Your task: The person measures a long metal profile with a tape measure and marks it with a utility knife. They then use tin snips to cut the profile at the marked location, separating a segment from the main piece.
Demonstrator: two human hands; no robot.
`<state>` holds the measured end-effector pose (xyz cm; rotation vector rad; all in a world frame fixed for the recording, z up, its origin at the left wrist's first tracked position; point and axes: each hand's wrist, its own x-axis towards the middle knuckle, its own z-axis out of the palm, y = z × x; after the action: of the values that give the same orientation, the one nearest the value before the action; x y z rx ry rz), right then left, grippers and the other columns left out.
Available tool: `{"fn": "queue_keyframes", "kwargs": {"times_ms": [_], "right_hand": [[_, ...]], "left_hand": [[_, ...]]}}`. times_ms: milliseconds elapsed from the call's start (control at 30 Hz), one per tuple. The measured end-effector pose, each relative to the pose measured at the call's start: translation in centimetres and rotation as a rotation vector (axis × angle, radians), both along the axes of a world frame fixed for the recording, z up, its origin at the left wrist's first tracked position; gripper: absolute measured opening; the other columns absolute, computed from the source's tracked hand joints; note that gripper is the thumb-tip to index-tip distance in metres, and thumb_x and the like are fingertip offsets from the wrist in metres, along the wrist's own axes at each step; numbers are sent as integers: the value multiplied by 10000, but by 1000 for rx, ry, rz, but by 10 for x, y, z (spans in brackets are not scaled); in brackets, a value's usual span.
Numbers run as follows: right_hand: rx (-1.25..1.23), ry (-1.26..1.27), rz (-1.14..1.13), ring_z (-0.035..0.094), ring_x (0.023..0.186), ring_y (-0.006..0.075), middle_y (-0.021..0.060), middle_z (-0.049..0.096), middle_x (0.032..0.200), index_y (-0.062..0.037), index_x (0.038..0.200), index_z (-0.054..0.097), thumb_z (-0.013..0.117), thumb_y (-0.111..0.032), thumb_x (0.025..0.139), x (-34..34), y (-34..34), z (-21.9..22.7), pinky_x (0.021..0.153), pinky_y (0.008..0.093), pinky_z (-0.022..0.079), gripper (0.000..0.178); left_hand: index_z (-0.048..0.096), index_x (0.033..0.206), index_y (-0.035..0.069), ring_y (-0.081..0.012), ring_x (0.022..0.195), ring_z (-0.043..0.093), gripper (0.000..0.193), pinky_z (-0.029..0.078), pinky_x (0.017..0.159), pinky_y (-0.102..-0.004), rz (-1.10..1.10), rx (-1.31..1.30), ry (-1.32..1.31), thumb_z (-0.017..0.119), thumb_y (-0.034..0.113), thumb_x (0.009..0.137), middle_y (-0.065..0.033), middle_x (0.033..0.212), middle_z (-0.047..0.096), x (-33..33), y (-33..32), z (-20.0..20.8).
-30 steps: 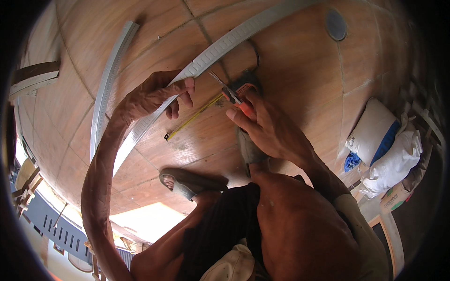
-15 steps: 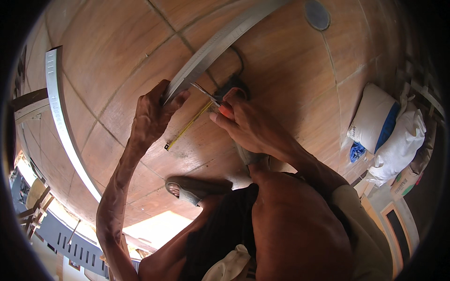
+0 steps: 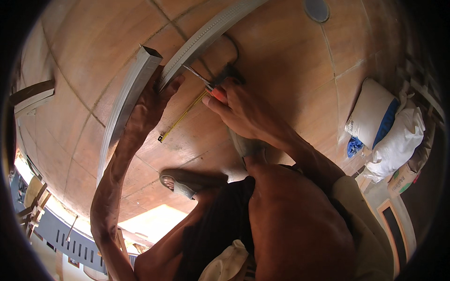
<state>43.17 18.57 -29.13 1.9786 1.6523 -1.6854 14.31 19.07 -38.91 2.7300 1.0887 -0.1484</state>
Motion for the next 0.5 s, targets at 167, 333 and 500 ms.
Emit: {"fn": "queue_keyframes", "kwargs": {"times_ms": [167,333,500], "right_hand": [[31,7,19,668,723,317,161,626,749,-35,1199,634,565,-539,1070,-1,-1,4,751,437,515,525],[60,6,-8,678,743,331,176,635,749,-31,1207,633,550,-514,1084,-1,-8,0,767,451,522,505],[-15,7,-109,714,852,478,288,709,894,28,1083,640,608,-434,1062,-4,-15,3,756,526,562,463]], "left_hand": [[659,1311,51,-254,846,714,459,578,751,-367,114,168,-224,756,389,1016,-157,1027,750,17,12,23],[646,1366,66,-243,961,716,471,582,826,-345,451,-286,-367,746,376,1026,-161,1154,737,21,11,24],[631,1379,64,-233,973,715,478,582,821,-337,580,-535,-505,731,378,1033,-158,1166,735,26,21,42]]}}
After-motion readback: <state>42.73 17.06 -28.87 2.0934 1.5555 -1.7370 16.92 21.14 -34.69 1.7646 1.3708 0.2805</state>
